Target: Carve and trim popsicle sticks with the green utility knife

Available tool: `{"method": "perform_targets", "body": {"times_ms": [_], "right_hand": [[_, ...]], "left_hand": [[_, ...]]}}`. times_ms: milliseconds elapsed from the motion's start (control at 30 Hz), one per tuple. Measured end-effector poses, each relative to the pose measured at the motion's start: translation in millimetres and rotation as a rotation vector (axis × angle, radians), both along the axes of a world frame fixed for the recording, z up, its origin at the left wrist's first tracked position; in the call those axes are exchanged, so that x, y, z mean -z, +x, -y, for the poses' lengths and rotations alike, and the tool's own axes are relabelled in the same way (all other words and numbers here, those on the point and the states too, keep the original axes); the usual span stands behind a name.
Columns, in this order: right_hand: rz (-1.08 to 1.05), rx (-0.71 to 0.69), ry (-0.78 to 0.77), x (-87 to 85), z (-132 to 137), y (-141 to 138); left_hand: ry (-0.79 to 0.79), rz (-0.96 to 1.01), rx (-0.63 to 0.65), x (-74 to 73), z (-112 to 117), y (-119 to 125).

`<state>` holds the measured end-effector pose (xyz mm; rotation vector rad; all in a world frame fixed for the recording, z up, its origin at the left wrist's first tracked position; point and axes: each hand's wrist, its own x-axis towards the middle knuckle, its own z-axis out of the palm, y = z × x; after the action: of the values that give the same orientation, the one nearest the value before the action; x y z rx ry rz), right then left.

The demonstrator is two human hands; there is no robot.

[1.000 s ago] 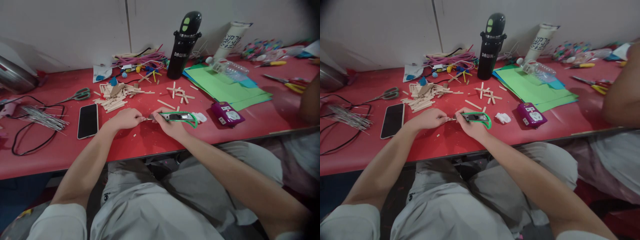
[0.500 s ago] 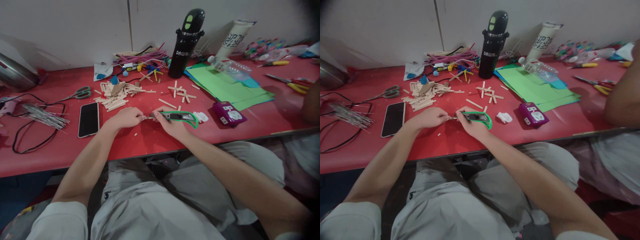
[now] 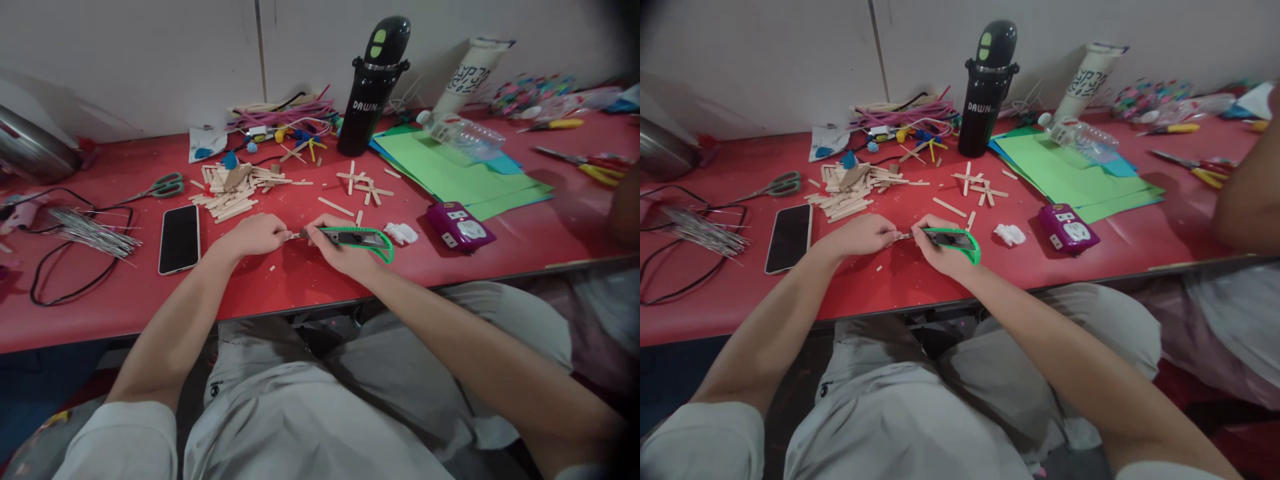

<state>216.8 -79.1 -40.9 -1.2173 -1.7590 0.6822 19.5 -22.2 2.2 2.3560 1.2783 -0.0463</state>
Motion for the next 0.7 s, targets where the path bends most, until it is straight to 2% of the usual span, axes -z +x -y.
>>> {"method": "perform_targets", "body": {"times_ms": [433, 700], "right_hand": [[-0.031, 0.007, 0.019, 1.2, 2.0, 0.5], [0.041, 0.006, 0.011, -7.0, 3.8, 0.0]], "left_hand": [[-0.006, 0.010, 0.026, 3.4, -3.3, -1.0], [0.001, 0.002, 0.004, 4.1, -1.9, -2.1]]}}
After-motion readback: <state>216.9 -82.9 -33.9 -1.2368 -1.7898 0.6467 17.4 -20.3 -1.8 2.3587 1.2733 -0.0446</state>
